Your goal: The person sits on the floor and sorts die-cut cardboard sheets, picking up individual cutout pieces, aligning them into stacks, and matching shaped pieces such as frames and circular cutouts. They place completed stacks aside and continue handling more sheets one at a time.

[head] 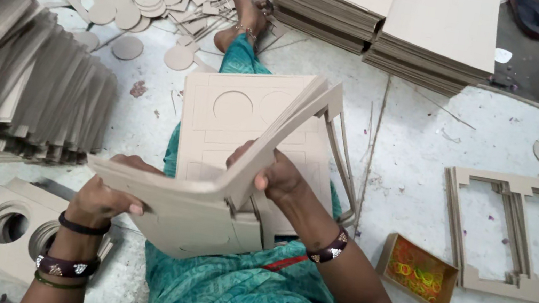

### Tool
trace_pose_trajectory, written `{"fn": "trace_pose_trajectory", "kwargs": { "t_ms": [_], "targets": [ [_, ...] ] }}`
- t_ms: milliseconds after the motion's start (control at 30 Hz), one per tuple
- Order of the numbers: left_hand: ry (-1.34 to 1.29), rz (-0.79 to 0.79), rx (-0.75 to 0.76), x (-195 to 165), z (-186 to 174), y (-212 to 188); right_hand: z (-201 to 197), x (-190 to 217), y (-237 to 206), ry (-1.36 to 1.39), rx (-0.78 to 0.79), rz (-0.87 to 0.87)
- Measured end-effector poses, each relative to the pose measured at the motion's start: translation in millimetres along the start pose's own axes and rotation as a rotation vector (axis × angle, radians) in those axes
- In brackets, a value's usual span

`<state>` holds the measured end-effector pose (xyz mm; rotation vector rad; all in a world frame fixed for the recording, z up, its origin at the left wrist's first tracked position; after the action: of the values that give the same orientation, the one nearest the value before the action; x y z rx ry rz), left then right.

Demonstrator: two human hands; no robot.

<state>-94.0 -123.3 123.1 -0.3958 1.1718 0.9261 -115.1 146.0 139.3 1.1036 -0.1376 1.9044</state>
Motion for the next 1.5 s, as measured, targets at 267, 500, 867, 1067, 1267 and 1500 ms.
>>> {"fn": "trace_pose_trajectory", "kwargs": {
  "t_ms": [267,500,867,1067,1267,1500],
  "targets": [
    [-0.020,-0.006,-0.312,11,-16,-11,1,37,-38,-0.374,-0.443,-0.042],
    [0.115,0.012,0.223,5,13,-5,42,18,-9,-0.017,0.390,-0.007],
    [-0.070,-0.095,-0.264,33,-8,-7,10,32,-27,-0.098,-0.230,-0.095],
    [0.118,0.030,0.378,30,33,0,20,3,-12,0.177,0.269,-0.134],
    [-0.094,-0.107,-0.178,49,-10,-7,-43,-2,6,0.106,-0.080,-0.009],
    [-0.186,-0.050,-0.403,34,-12,19,-31,54,-43,-0.478,-0.667,-0.214]
  ]
}}
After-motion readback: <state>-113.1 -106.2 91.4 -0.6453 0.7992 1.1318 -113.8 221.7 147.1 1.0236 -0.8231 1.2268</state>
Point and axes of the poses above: each hand's wrist, its own y-axis towards the middle knuckle, its own z-axis out of the palm, x = y × z, the point moved 7 cm from there along y, towards the middle knuckle, and after that the axes turned 5 degrees about -y, right-handed, at the moved point
